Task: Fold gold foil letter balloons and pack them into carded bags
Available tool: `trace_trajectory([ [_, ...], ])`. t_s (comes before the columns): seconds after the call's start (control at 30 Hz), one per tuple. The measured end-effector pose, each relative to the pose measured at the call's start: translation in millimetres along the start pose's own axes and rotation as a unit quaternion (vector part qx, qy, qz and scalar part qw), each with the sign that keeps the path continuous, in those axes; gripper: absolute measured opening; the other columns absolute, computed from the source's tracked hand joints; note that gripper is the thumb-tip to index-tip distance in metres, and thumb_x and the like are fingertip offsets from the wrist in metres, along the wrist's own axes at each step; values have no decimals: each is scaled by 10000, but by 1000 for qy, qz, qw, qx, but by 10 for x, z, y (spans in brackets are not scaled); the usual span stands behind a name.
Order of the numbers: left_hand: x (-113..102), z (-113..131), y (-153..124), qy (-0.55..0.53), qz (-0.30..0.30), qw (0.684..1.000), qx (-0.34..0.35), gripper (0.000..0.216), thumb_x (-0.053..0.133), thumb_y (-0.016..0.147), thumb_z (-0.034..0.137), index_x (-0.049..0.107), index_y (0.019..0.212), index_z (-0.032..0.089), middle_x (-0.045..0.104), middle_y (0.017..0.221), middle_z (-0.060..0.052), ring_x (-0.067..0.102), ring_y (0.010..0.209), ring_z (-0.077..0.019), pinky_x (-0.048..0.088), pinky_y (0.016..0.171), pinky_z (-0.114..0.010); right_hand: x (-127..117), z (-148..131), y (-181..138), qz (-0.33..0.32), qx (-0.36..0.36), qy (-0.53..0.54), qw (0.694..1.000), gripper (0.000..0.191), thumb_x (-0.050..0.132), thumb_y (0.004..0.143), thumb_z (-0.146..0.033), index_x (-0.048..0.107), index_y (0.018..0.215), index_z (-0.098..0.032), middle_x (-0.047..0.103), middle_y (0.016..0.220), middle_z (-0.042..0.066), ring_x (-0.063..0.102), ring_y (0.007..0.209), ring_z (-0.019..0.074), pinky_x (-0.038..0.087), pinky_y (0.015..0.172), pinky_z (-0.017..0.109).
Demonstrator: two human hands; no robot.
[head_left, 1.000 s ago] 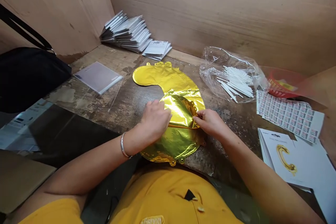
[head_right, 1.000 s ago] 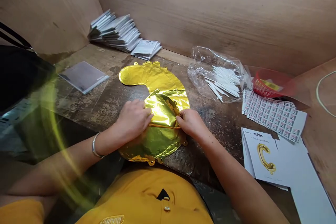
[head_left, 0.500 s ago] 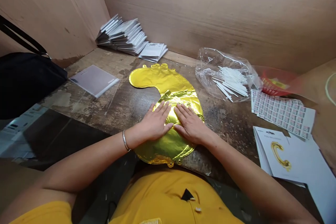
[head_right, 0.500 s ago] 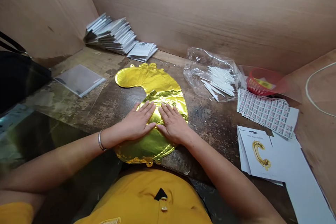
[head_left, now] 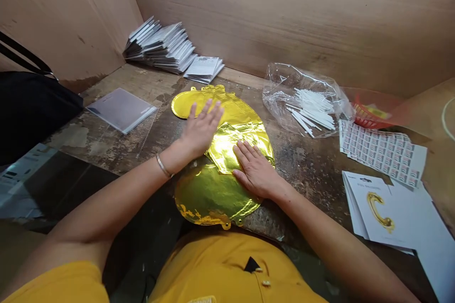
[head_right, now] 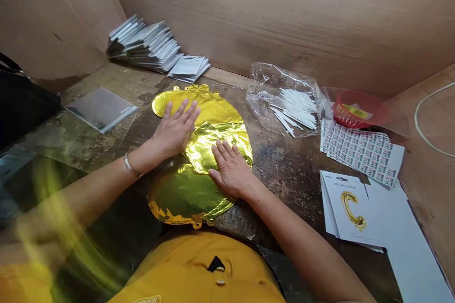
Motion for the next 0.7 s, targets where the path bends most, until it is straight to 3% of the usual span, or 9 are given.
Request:
trace_trajectory([
  [0.1, 88, 270, -254, -34, -38, 993, 105, 601, 372, 978, 392, 306, 1506, 111, 251, 1580, -156, 134, 1485, -313, 88, 1191, -544, -10, 0, 11, -11, 8, 6, 1000, 698, 362, 971, -490, 272, 1515, -61, 195, 1586, 181, 149, 1477, 310, 180, 1191, 505],
  [0.17, 201, 365, -388, -42, -79, 990, 108, 662, 355, 976, 472, 286, 1509, 86, 241, 1579, -177, 156, 1476, -337, 136, 1183, -539, -64, 34, -16, -17, 2, 17, 1000, 745, 417, 950, -515, 276, 1509, -43, 200, 1583, 197, 145, 1478, 311, 190, 1192, 494],
  [0.3, 309, 384, -455, -34, -96, 990, 94, 664, 328, 987, 467, 231, 1528, 95, 187, 1596, -168, 140, 1479, -339, 135, 1183, -533, -297, 176, -190, 26, -22, 26, 999, 898, 645, 825, -469, 277, 1492, 6, 208, 1575, 239, 149, 1476, 336, 222, 1190, 485],
  [0.43, 314, 338, -406, -26, -102, 990, 92, 660, 320, 990, 475, 232, 1529, 103, 185, 1599, -158, 128, 1483, -331, 138, 1184, -538, -352, 199, -329, 46, -83, 27, 995, 566, 589, 827, -183, 497, 1378, -93, 478, 1461, 164, 381, 1396, 282, 335, 1151, 468],
  [0.53, 274, 339, -407, -22, -103, 989, 100, 646, 348, 989, 463, 265, 1514, 97, 236, 1585, -167, 164, 1476, -333, 170, 1176, -546, -265, 136, -326, 69, -91, 13, 993, 354, 509, 896, -139, 620, 1232, -126, 630, 1302, 143, 567, 1234, 247, 453, 1068, 419],
  [0.6, 173, 377, -429, -27, -55, 994, 92, 613, 371, 990, 434, 306, 1491, 86, 292, 1562, -182, 231, 1456, -338, 206, 1163, -556, -240, 70, -325, 98, -61, -15, 993, 302, 487, 932, -158, 638, 1187, -101, 658, 1246, 170, 615, 1158, 253, 496, 1018, 399],
  [0.7, -53, 534, -509, -46, 87, 990, 99, 522, 449, 973, 395, 441, 1396, 89, 446, 1462, -198, 410, 1346, -323, 329, 1112, -508, -274, -99, -381, 101, 10, -67, 993, 325, 437, 929, -90, 619, 1195, -43, 669, 1194, 215, 653, 1065, 274, 544, 930, 383],
])
Point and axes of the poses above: each hand's wrist, its own y-axis towards the middle knuckle, its own x-axis out of the palm, z = x × y, the point moved 4 cm from there along y, towards the middle knuckle
